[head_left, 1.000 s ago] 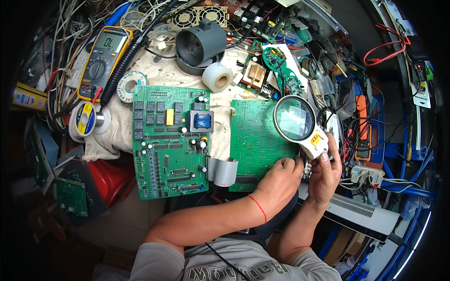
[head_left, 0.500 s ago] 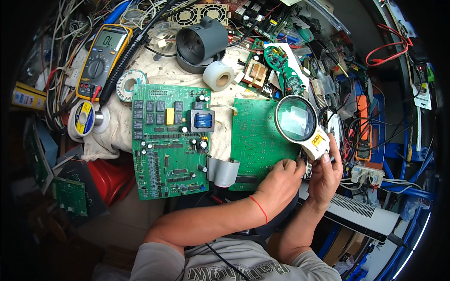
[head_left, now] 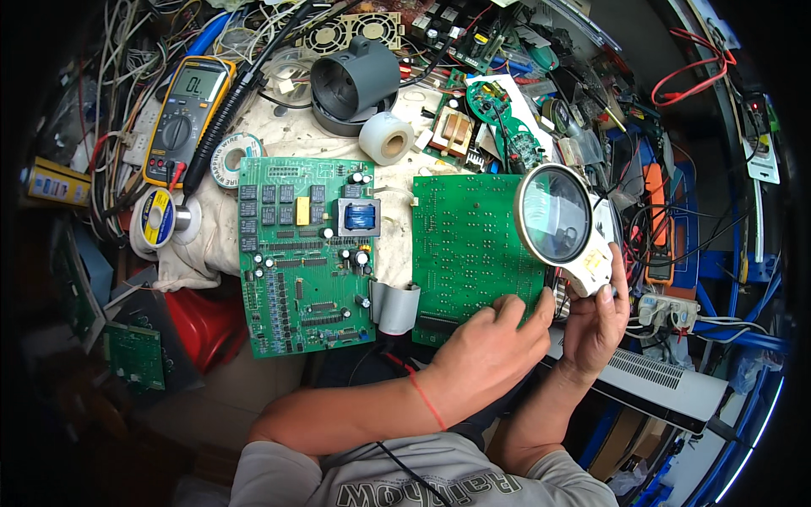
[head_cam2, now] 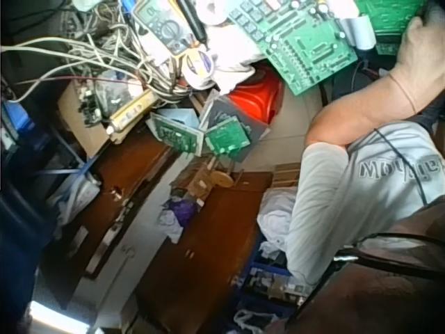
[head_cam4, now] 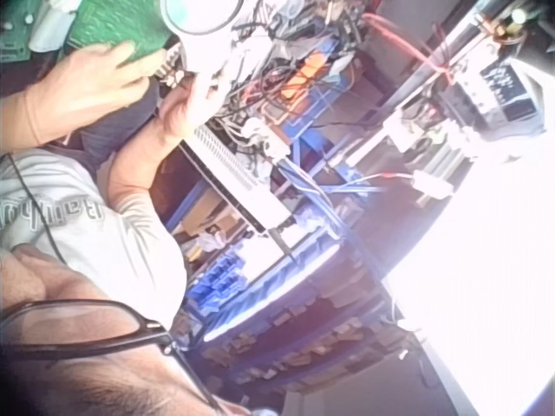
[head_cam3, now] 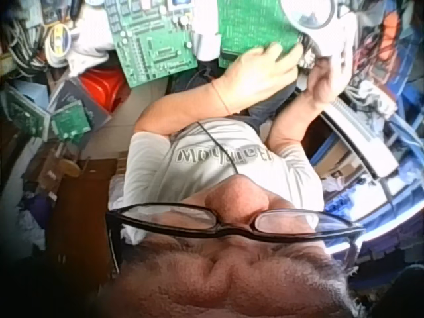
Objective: The person uses a soldering iron to reflow solder joints on a green circuit board, then inspects the board with a magnifying lamp and tests it with a multimeter. They repeat soldering and inspection steps on different areas of the board.
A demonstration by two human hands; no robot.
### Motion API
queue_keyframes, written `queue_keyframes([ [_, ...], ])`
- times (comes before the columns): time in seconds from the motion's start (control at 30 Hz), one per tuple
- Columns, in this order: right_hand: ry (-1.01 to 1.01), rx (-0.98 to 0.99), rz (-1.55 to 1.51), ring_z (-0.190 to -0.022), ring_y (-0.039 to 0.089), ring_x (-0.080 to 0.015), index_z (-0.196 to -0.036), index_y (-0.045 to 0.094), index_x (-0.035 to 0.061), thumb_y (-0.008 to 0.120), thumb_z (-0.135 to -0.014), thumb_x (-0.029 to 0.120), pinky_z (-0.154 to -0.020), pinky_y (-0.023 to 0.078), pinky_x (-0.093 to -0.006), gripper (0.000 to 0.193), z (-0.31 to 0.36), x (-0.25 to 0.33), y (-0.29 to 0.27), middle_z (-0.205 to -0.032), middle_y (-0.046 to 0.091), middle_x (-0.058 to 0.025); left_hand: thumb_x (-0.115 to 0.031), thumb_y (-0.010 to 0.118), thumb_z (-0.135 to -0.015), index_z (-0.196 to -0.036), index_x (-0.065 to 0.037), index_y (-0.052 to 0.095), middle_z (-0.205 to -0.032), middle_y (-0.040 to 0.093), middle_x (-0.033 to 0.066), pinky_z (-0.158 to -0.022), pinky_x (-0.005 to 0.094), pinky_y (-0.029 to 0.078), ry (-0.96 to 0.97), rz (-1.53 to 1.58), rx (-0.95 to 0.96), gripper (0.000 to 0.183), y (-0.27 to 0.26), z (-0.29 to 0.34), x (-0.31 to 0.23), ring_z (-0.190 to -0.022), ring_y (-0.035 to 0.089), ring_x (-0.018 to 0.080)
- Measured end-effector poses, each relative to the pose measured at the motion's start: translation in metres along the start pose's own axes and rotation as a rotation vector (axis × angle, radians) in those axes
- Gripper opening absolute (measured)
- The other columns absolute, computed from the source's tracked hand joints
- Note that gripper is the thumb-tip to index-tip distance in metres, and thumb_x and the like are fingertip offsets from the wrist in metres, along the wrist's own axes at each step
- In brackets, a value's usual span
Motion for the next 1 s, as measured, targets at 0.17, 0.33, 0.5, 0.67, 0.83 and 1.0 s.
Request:
queue_keyframes([
  [0.17, -0.051, -0.032, -0.073, -0.126, 0.062, -0.0319, -0.156, 0.027, -0.0122, 0.06, -0.102, 0.016, -0.103, 0.053, -0.04, 0.07, 0.003, 0.004, -0.007, -0.144, 0.055, -0.027, -0.013, 0.066, -0.079, -0.111, -0.013, 0.066, -0.148, 0.055, 0.0133, -0.073, 0.0277, 0.057, -0.012, 0.099, -0.058, 0.032, -0.036, 0.021, 0.009, -0.092, 0.061, 0.0231],
  [0.33, -0.032, -0.084, -0.068, -0.117, 0.066, -0.0262, -0.156, 0.031, -0.0102, 0.058, -0.103, 0.014, -0.093, 0.055, -0.0348, 0.065, 0.001, 0.003, -0.018, -0.139, 0.06, -0.024, -0.014, 0.07, -0.085, -0.119, -0.016, 0.068, -0.15, 0.051, 0.0202, -0.077, 0.0251, 0.06, -0.052, 0.161, -0.121, 0.034, -0.064, 0.061, 0.024, -0.113, 0.068, 0.025],
  [0.5, -0.006, -0.169, -0.038, -0.104, 0.068, -0.0197, -0.155, 0.037, -0.0083, 0.058, -0.102, 0.013, -0.08, 0.053, -0.0285, 0.06, -0.006, -0.003, -0.033, -0.133, 0.064, -0.0202, 0.0, 0.086, -0.071, -0.129, -0.008, 0.059, -0.158, 0.032, 0.0319, -0.096, 0.043, 0.059, -0.278, 0.541, -0.276, 0.065, -0.075, 0.118, 0.044, -0.123, 0.065, 0.0421],
  [0.67, -0.078, -0.277, -0.072, -0.098, 0.064, -0.0142, -0.153, 0.041, -0.0068, 0.06, -0.104, 0.012, -0.08, 0.053, -0.0282, 0.056, -0.017, -0.008, -0.054, -0.128, 0.065, -0.0144, 0.004, 0.075, -0.081, -0.134, -0.004, 0.048, -0.162, 0.029, 0.0289, -0.112, 0.045, 0.047, -0.549, 0.833, -0.502, 0.06, -0.064, 0.164, 0.056, -0.142, 0.046, 0.0354],
  [0.83, -0.104, -0.443, -0.006, -0.099, 0.065, -0.0128, -0.155, 0.038, -0.0052, 0.06, -0.105, 0.013, -0.079, 0.053, -0.027, 0.058, -0.024, -0.016, -0.078, -0.123, 0.066, -0.0124, 0.001, 0.075, -0.084, -0.137, -0.004, 0.045, -0.166, 0.026, 0.0242, -0.119, 0.0446, 0.038, -0.752, 1.112, -0.721, 0.062, -0.05, 0.181, 0.053, -0.146, 0.039, 0.0298],
  [1.0, -0.041, -0.448, 0.1, -0.083, 0.065, -0.011, -0.154, 0.041, -0.0056, 0.065, -0.102, 0.014, -0.073, 0.054, -0.024, 0.06, -0.027, -0.035, -0.094, -0.109, 0.07, -0.0117, 0.008, 0.071, -0.083, -0.139, -0.007, 0.045, -0.161, 0.035, 0.0137, -0.118, 0.0428, 0.037, -0.834, 1.377, -0.818, 0.063, -0.038, 0.174, 0.04, -0.142, 0.042, 0.0264],
])
Point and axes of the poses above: each hand's wrist, its own z-axis away from the middle knuckle, its own y-axis out of the palm, x = y × z, the point moved 2 cm from there along -z, towards the middle knuckle
